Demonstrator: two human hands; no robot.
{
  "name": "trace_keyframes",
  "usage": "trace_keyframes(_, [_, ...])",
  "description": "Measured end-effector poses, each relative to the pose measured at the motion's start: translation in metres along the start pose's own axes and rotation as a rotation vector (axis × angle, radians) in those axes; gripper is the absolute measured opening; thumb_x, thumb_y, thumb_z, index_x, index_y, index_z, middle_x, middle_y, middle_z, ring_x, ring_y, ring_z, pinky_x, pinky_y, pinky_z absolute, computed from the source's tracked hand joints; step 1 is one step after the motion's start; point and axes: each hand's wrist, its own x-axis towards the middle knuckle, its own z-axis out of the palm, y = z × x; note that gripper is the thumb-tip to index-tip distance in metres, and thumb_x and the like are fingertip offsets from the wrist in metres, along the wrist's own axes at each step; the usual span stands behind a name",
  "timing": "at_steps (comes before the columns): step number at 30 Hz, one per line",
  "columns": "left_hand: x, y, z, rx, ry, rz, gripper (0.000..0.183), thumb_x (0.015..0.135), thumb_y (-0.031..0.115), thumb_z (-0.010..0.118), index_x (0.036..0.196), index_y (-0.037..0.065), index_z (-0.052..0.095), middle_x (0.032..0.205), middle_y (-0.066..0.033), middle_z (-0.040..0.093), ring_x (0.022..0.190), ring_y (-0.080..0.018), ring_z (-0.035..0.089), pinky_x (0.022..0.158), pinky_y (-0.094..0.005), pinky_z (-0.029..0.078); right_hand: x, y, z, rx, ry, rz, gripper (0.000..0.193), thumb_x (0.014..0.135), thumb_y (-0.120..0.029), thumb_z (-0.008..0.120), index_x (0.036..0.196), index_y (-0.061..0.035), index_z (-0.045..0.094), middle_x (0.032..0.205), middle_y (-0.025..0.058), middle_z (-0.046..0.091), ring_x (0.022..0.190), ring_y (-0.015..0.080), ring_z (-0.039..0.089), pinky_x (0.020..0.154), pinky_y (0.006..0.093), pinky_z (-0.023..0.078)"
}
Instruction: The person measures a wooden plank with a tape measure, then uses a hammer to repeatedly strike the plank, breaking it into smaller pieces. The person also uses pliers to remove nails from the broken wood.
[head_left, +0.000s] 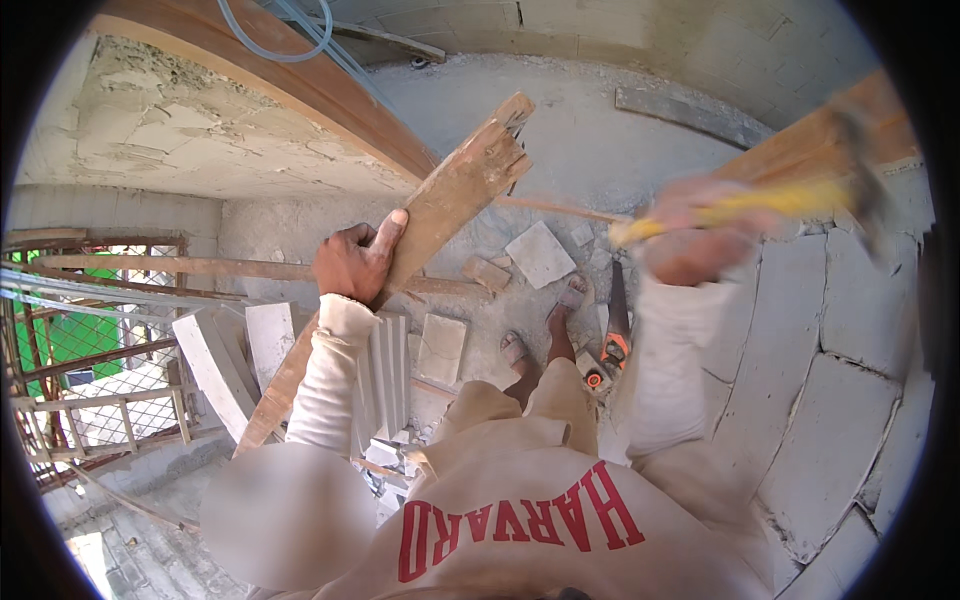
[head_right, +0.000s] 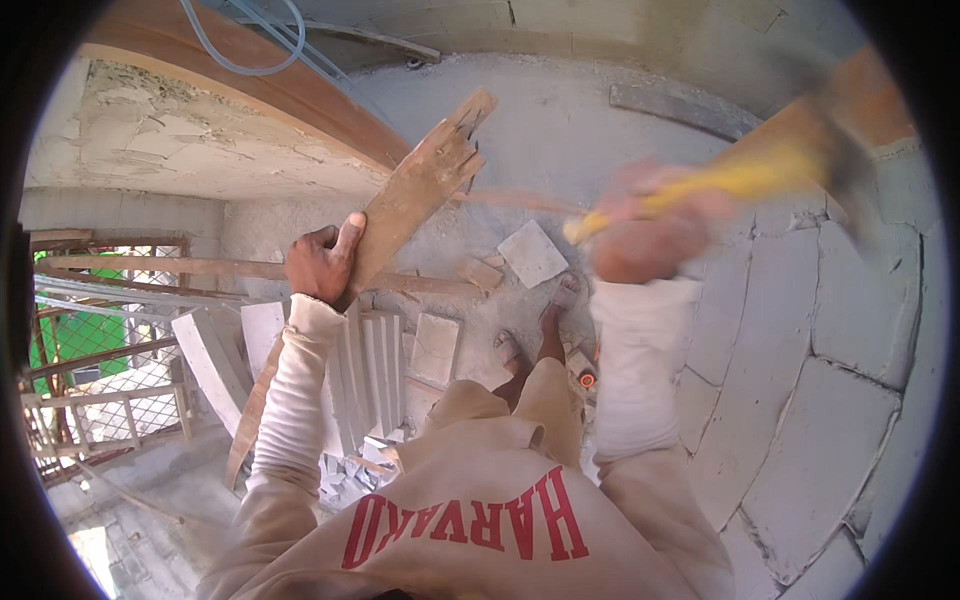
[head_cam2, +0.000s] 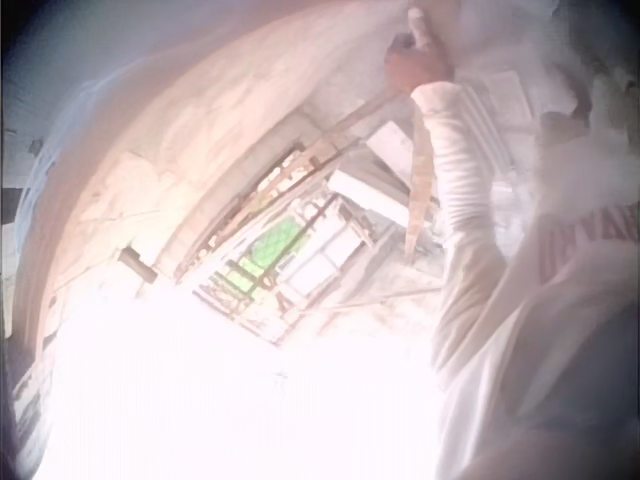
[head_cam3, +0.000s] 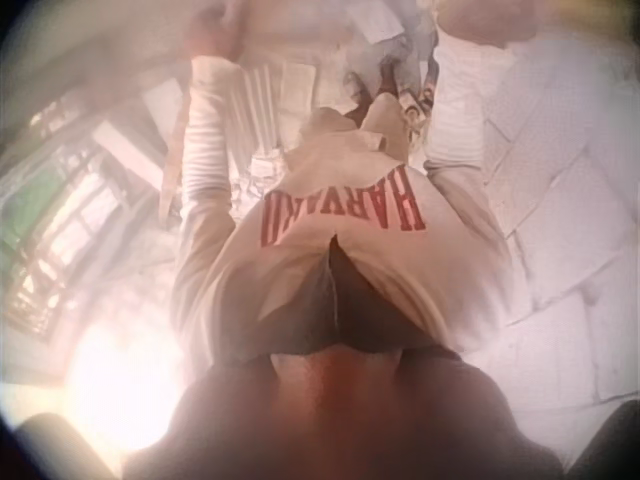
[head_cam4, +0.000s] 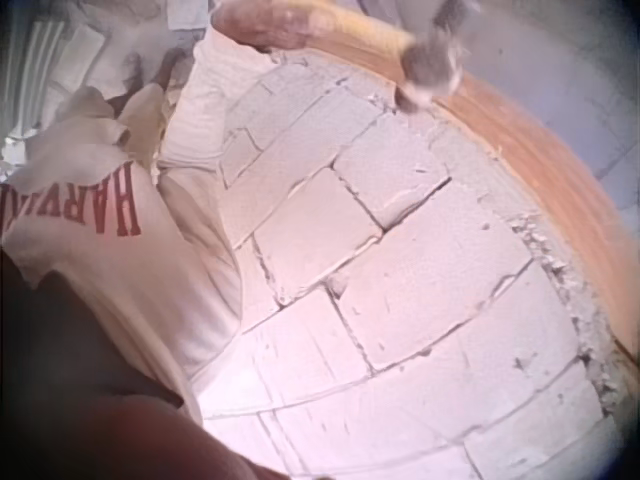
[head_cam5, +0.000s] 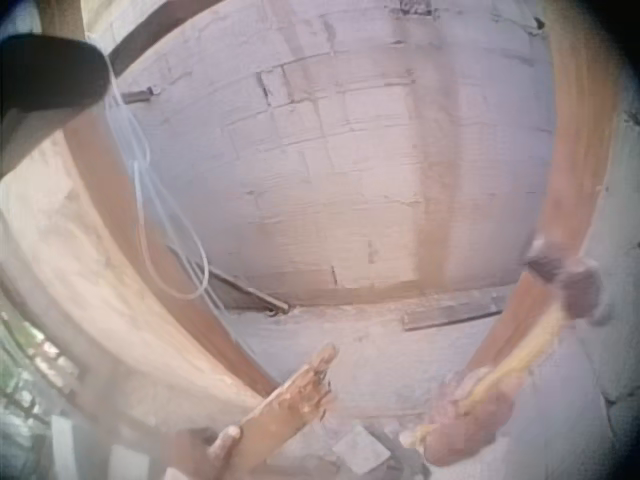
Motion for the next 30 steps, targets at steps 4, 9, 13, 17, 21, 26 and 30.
trace_keyframes(4, [0.004,0.000,-0.013,0.033,0.037,0.109,0.080,0.087,0.075,0.065,0.075,-0.004,0.077,0.072,-0.0262,0.070,0.074,-0.0435,0.071,0.073,-0.0470,0.055,-0.170,0.183,-0.110,-1.248,-0.704,0.867,0.055,0.107,-0.044,0.049,0.098,0.0029,0.075,0.099,0.0260,0.075,0.100,0.0512,0.069,0.087,0.0521,0.054])
trace_keyframes(9, [-0.007,-0.013,-0.034,0.031,0.052,-0.012,0.079,0.087,0.076,0.066,0.074,-0.001,0.077,0.062,-0.0221,0.065,0.062,-0.0376,0.066,0.068,-0.0435,0.053,-0.138,0.061,-0.060,-1.056,-0.715,0.938,0.055,0.106,-0.044,0.054,0.094,0.0074,0.069,0.086,0.0333,0.067,0.089,0.0529,0.066,0.080,0.0543,0.050])
trace_keyframes(13, [-0.008,-0.008,-0.030,0.006,0.071,0.022,0.079,0.087,0.076,0.064,0.078,0.000,0.079,0.063,-0.0218,0.066,0.065,-0.0383,0.067,0.071,-0.0448,0.054,0.000,-0.018,-0.011,-0.626,-0.360,0.493,0.054,0.108,-0.042,0.054,0.080,0.0040,0.059,0.062,0.0021,0.045,0.061,0.0107,0.043,0.056,0.0308,0.035])
trace_keyframes(17, [-0.007,-0.009,-0.032,-0.012,0.067,0.010,0.078,0.087,0.076,0.065,0.079,0.000,0.080,0.064,-0.0221,0.067,0.066,-0.0381,0.068,0.072,-0.0444,0.054,0.098,-0.126,0.029,0.227,-0.337,0.137,0.041,0.105,-0.049,0.056,0.100,-0.0083,0.059,0.089,0.0042,0.061,0.066,0.0145,0.052,0.057,0.0306,0.038])
trace_keyframes(21, [-0.005,-0.007,-0.037,0.020,0.090,0.005,0.077,0.087,0.075,0.065,0.079,0.000,0.080,0.063,-0.0221,0.066,0.064,-0.0380,0.067,0.071,-0.0440,0.054,0.020,-0.028,0.038,0.129,0.018,0.049,0.052,0.104,-0.057,0.053,0.096,-0.0059,0.060,0.084,0.0059,0.059,0.068,0.0188,0.052,0.064,0.0379,0.045])
trace_keyframes(26, [-0.012,-0.014,-0.031,-0.056,0.105,0.180,0.076,0.088,0.072,0.067,0.071,-0.001,0.075,0.056,-0.0207,0.060,0.054,-0.0367,0.061,0.061,-0.0439,0.051,-0.073,0.112,0.011,-0.741,-0.204,0.511,0.070,0.109,-0.055,0.048,0.070,0.0026,0.054,0.058,0.0042,0.048,0.055,0.0187,0.040,0.054,0.0417,0.039])
trace_keyframes(30, [-0.028,-0.010,-0.031,-0.016,0.062,0.100,0.076,0.087,0.075,0.067,0.073,0.001,0.077,0.059,-0.0202,0.063,0.058,-0.0386,0.064,0.063,-0.0444,0.053,-0.014,0.020,-0.009,-0.667,-0.281,0.629,0.066,0.105,-0.064,0.050,0.074,-0.0066,0.055,0.065,-0.0002,0.051,0.064,0.0160,0.046,0.061,0.0321,0.039])
